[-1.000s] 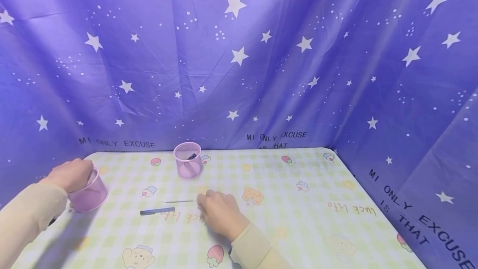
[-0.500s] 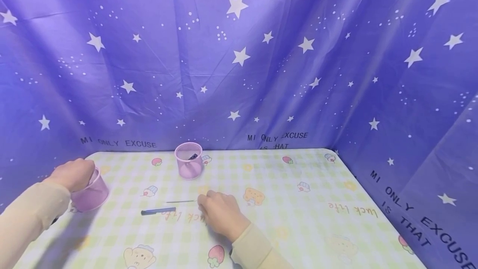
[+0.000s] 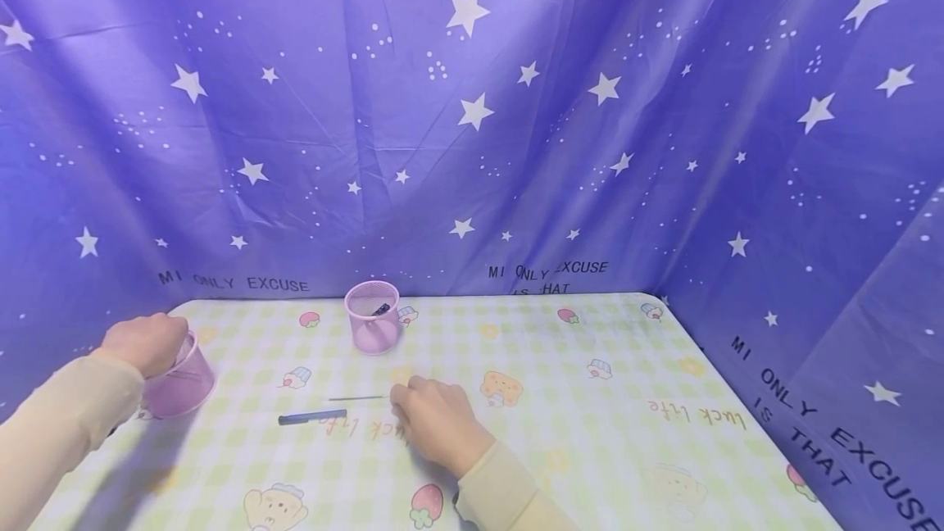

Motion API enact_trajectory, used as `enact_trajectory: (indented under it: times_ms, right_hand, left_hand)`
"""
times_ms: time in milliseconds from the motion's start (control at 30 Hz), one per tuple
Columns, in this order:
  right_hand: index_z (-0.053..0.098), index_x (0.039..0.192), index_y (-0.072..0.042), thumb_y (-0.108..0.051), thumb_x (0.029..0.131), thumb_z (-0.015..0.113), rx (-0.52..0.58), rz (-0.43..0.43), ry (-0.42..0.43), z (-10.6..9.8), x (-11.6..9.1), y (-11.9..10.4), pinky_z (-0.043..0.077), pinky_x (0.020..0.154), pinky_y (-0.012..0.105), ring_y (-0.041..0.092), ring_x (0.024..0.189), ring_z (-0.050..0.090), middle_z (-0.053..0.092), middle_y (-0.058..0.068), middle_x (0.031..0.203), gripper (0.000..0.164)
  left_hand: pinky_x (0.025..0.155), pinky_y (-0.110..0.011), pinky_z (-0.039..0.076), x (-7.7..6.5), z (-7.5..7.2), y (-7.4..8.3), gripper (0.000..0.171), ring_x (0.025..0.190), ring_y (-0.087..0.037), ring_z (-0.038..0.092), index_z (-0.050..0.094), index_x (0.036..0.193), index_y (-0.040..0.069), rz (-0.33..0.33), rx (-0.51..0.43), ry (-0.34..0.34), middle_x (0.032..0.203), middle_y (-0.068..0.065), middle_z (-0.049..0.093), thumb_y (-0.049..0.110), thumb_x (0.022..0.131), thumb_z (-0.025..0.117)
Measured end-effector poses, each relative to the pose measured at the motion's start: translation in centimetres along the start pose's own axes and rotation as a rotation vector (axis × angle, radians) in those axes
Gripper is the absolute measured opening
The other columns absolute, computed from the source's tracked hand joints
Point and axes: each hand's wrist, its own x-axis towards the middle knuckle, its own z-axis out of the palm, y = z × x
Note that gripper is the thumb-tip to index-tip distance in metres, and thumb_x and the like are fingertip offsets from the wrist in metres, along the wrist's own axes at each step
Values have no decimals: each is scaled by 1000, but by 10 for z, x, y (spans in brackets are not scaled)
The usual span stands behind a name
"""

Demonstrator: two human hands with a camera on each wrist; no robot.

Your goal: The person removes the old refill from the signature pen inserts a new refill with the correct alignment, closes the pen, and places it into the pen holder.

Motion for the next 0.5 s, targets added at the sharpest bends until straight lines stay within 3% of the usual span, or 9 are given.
enact_trajectory:
  times_ms: [300,500]
  right_hand:
    - [61,82,-24,-22,91,64,6,1,-10,0,0,-1,33,45,23,4,58,46,46,-12,68,9]
    - [61,82,-24,-23,91,63,-1,-2,-10,-1,0,-1,33,44,23,5,57,46,46,-12,68,9]
  left_hand:
    - [50,-51,47,1,0,1,14,62,-31,57,60,73,8,-2,19,0,74,-17,60,11,85,54]
    - [51,-51,48,1,0,-1,13,63,-32,58,60,74,8,32,27,2,74,-16,60,11,86,55]
